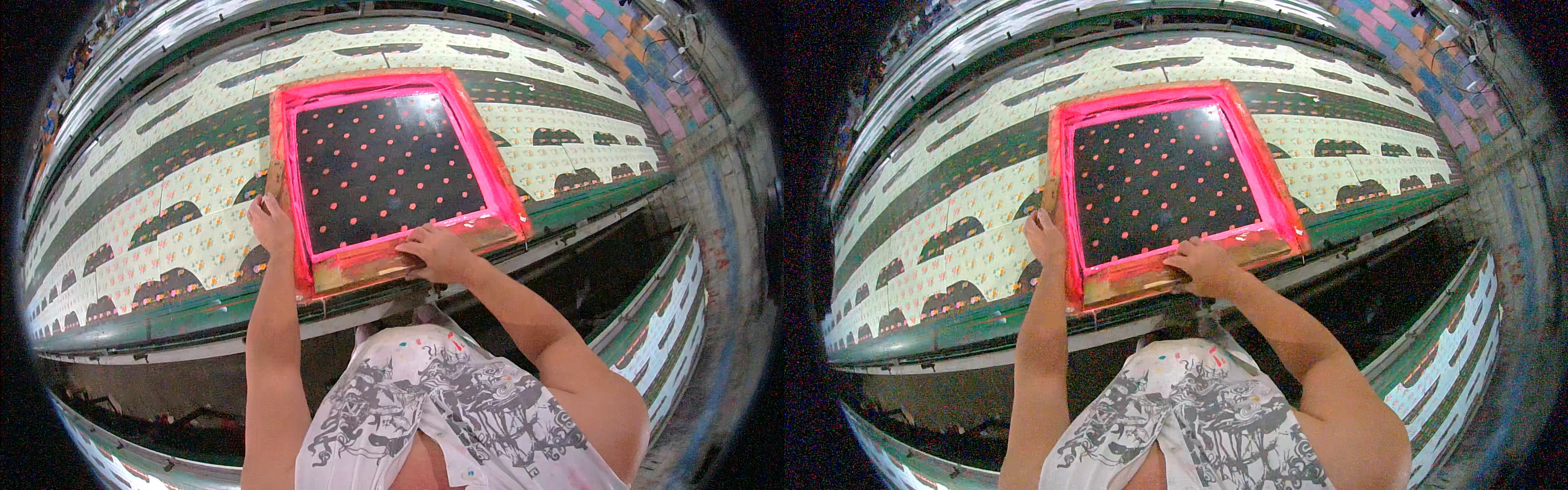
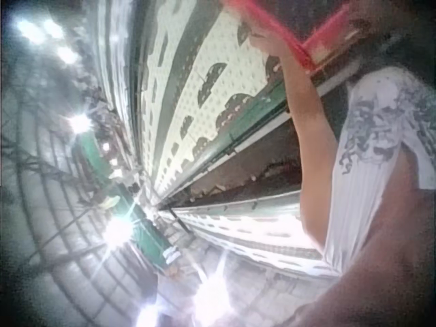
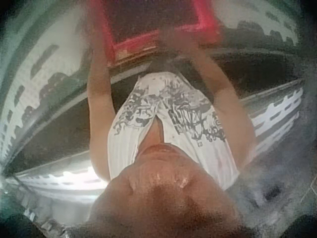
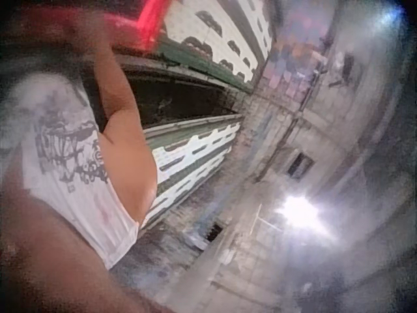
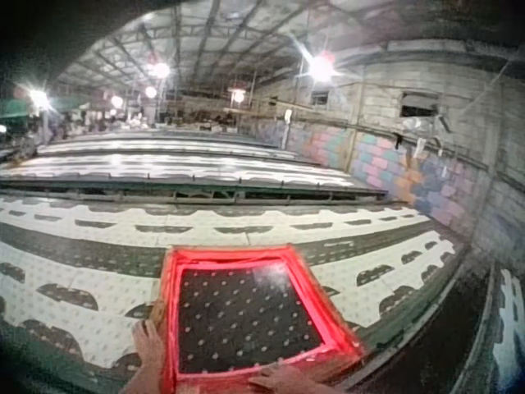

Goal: The person uses a pink-framed screen and a squeegee to apply pink ink onto a long fabric roll moving on a conveyor. They repeatedly pull the squeegee across the screen, reposition the frame, and continue printing along the fabric.

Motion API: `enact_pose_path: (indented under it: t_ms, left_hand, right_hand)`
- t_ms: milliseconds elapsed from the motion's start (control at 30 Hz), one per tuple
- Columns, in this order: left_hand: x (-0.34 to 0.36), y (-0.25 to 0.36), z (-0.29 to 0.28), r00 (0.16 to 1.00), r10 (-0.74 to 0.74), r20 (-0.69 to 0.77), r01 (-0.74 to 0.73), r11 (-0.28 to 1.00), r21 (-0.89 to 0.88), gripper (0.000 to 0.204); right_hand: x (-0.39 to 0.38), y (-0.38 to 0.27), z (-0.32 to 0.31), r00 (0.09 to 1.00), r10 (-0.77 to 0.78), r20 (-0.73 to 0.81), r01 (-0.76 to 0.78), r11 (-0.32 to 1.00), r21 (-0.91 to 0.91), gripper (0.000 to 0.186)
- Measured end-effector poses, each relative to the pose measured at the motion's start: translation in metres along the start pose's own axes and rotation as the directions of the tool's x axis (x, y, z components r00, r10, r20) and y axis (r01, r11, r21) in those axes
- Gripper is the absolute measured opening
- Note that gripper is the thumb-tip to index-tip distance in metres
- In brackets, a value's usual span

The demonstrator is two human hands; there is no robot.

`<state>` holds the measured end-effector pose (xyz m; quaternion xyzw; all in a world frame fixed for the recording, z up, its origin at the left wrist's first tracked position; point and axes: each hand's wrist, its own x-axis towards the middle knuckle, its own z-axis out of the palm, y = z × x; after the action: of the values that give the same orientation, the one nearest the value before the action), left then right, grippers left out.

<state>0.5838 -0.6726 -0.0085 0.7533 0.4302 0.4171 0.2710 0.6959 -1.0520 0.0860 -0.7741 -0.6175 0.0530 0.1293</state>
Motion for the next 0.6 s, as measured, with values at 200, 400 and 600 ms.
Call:
enact_pose_path:
  t_ms: [200, 400, 600]
  left_hand:
    - [0.002, 0.012, -0.002, 0.988, -0.115, 0.102, 0.108, 0.991, 0.075, 0.06]
    - [0.004, 0.019, -0.007, 0.969, -0.223, 0.11, 0.195, 0.956, 0.22, 0.06]
    - [0.01, 0.022, -0.004, 0.95, -0.303, 0.071, 0.237, 0.852, 0.467, 0.078]
  right_hand:
    - [-0.009, 0.016, -0.011, 0.997, -0.061, 0.041, 0.049, 0.969, 0.242, 0.058]
    - [-0.055, 0.114, -0.038, 0.96, 0.052, -0.275, 0.025, 0.962, 0.271, 0.053]
    - [-0.115, 0.24, -0.05, 0.868, 0.257, -0.426, -0.151, 0.952, 0.268, 0.063]
